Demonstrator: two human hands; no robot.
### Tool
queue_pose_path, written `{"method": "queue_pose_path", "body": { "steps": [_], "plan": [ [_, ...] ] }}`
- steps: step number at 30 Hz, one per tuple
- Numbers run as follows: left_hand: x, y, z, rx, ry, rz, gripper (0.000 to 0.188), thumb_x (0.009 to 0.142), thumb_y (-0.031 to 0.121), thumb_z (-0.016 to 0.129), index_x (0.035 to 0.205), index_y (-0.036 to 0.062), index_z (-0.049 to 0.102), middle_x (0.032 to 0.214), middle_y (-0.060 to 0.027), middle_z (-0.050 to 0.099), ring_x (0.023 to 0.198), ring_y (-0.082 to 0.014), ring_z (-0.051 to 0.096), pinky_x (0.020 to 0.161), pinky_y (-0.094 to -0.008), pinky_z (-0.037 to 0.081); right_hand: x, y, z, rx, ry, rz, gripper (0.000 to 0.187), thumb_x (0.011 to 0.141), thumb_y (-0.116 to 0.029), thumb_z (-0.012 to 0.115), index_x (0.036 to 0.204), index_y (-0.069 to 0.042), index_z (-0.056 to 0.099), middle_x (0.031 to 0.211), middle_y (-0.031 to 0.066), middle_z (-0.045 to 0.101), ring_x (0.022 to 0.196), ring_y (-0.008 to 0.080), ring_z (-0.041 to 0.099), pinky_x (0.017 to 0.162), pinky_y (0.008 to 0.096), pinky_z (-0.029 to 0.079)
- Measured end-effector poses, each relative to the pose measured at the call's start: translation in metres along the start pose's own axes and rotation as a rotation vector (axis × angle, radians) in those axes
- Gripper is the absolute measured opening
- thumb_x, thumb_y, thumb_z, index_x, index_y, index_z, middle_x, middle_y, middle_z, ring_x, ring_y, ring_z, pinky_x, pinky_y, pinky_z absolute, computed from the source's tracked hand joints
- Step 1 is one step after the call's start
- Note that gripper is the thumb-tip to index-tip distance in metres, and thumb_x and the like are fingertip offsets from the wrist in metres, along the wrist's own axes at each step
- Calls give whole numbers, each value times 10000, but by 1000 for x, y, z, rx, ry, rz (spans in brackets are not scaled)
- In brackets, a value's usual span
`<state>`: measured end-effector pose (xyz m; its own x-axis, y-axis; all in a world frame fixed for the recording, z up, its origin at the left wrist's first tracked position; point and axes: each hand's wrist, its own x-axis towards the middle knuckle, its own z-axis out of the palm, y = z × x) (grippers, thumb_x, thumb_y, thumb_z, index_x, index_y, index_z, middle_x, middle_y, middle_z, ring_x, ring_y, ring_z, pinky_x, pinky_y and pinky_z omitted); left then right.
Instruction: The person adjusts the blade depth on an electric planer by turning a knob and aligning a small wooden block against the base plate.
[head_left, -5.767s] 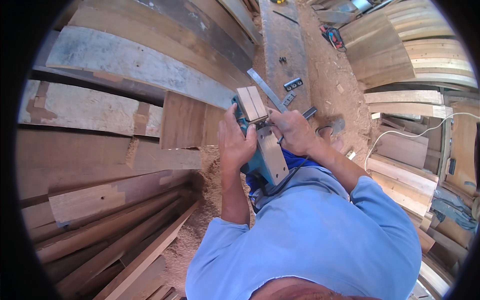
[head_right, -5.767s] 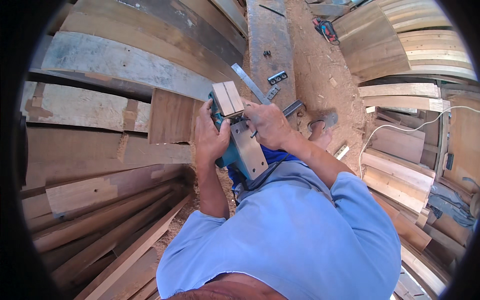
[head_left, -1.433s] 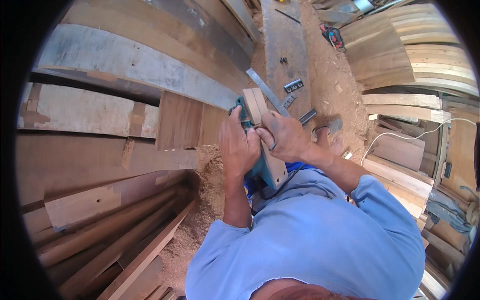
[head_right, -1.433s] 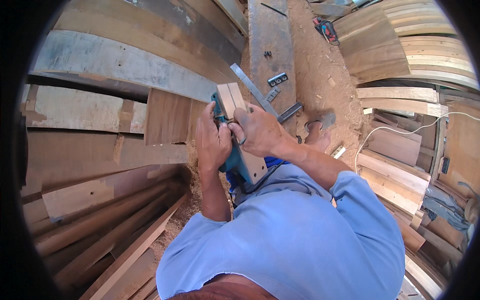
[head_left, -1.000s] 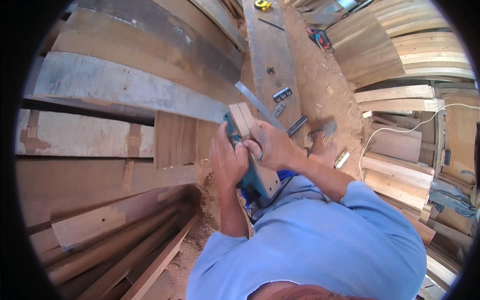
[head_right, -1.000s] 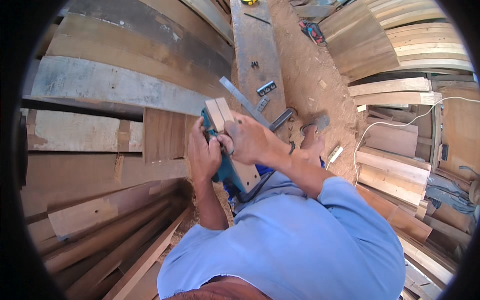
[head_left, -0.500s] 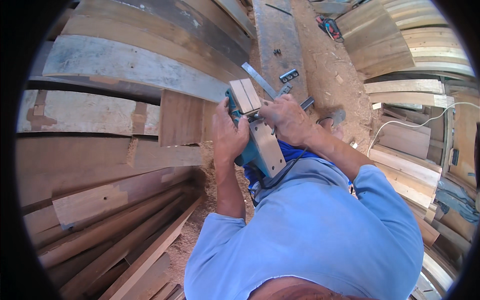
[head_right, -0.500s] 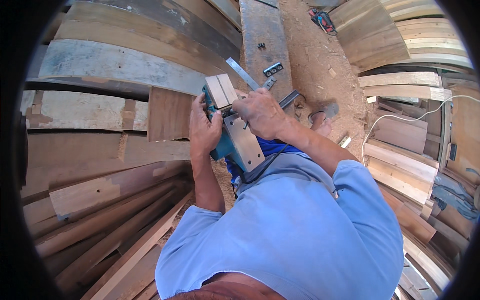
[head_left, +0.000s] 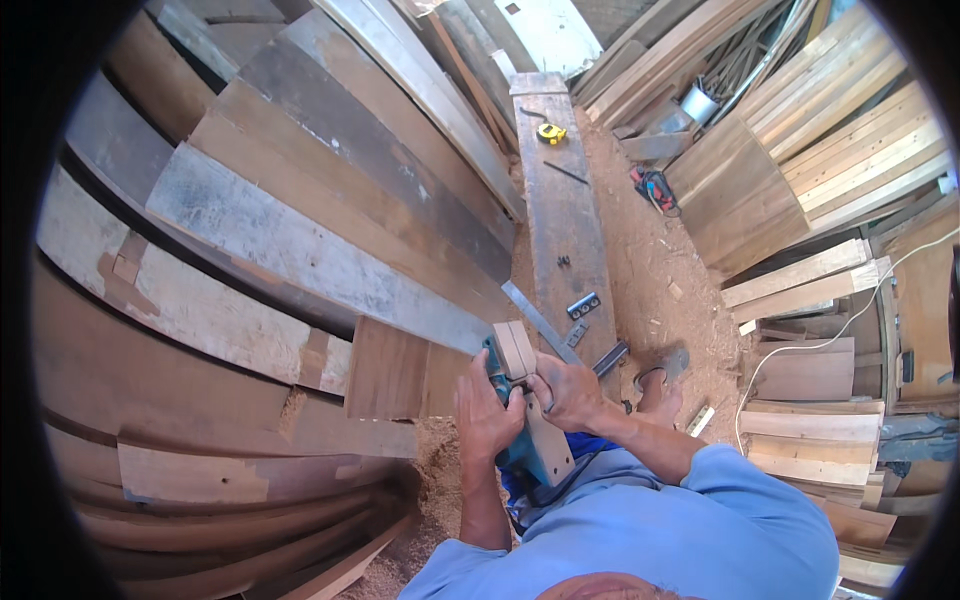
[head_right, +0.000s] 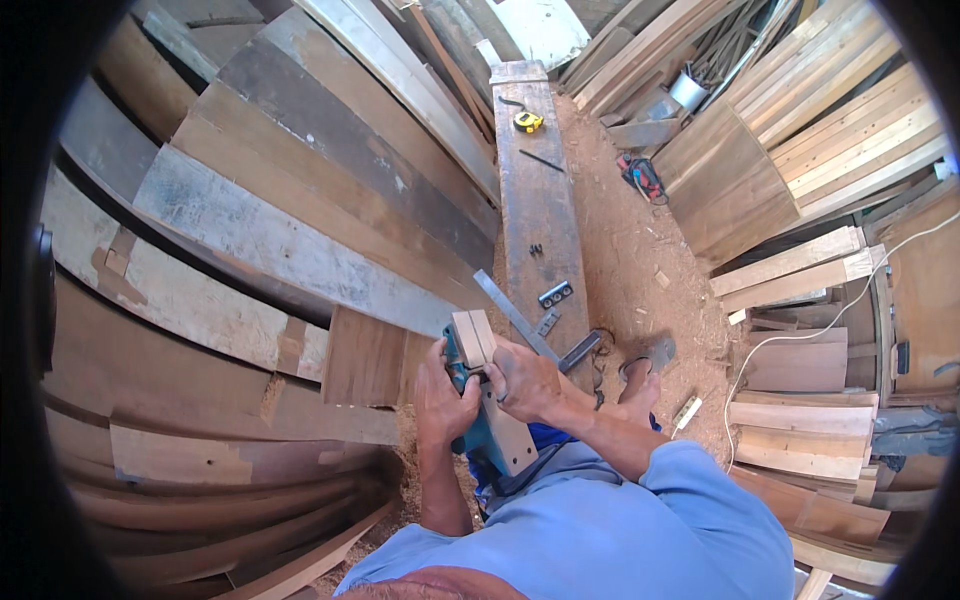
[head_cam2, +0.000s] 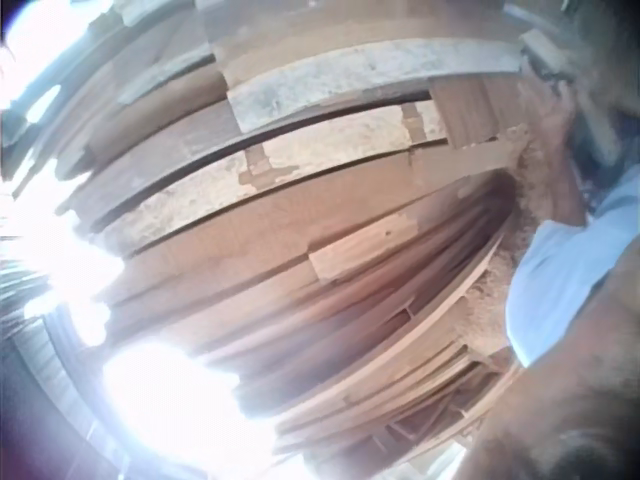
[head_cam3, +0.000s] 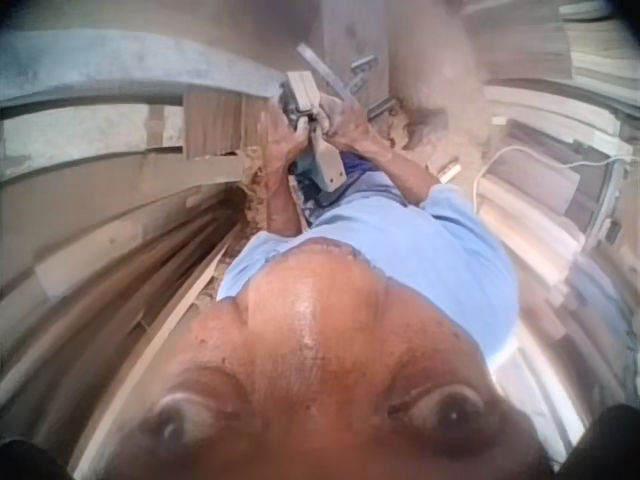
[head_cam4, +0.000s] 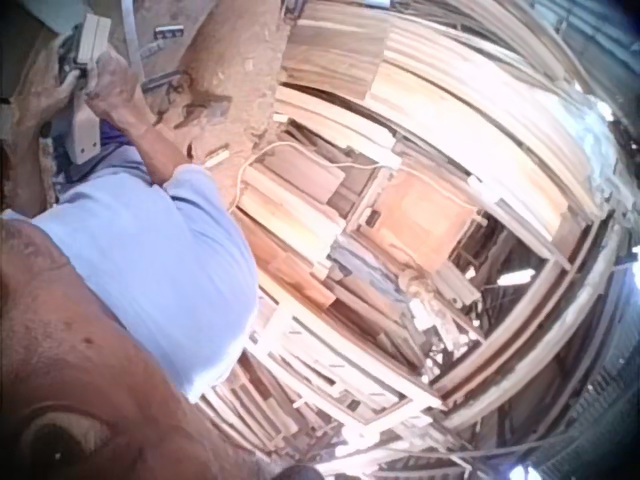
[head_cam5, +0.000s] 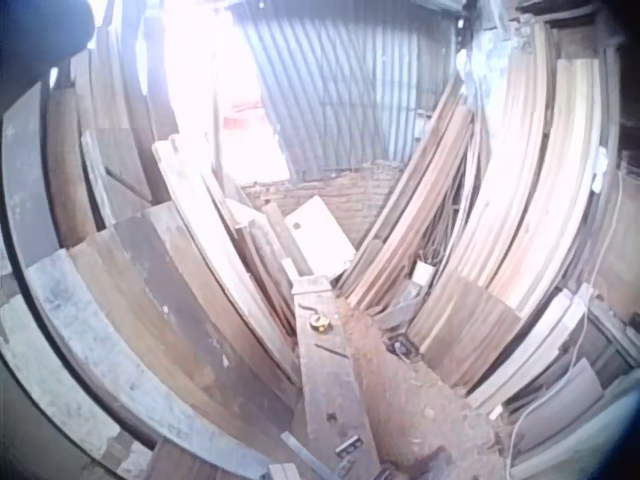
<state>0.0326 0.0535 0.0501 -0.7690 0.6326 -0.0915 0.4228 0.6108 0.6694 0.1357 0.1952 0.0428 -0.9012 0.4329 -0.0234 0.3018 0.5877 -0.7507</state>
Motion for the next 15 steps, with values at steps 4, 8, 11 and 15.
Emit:
{"method": "queue_pose_path", "body": {
  "steps": [4, 8, 11, 15],
  "plan": [
    [8, -5, 3, 9, -13, 25, 804, 812, 234, 748, 1514, 48, 404, 1207, -263, 625, 1134, -449, 575, 970, -558, 449, 4, 5, 2, 26, -10, 79, 197, 1010, -230, 572, 1087, -56, 623, 1034, 222, 700, 943, 448, 680, 773, 542, 545],
    [11, -2, 3, -9, -36, -14, 798, 815, 230, 749, 1509, 44, 404, 1224, -266, 631, 1147, -454, 580, 982, -558, 452, 9, -5, -13, -17, -158, 173, 209, 1006, -223, 573, 1051, -20, 601, 1086, 227, 690, 987, 447, 676, 812, 544, 543],
    [8, -11, 3, -82, -11, -13, 783, 824, 227, 746, 1503, 36, 406, 1249, -281, 621, 1156, -468, 577, 996, -568, 456, 9, -12, -27, -4, -237, 60, 199, 987, -199, 587, 1044, -9, 583, 1122, 230, 680, 996, 460, 670, 822, 546, 538],
    [5, -8, 2, -113, 7, 7, 781, 834, 225, 739, 1508, 26, 398, 1289, -315, 597, 1191, -489, 565, 1037, -566, 454, 2, -1, -29, -51, -176, -194, 233, 914, -135, 620, 1099, 0, 578, 1162, 239, 669, 1000, 464, 672, 827, 536, 548]
  ]
}}
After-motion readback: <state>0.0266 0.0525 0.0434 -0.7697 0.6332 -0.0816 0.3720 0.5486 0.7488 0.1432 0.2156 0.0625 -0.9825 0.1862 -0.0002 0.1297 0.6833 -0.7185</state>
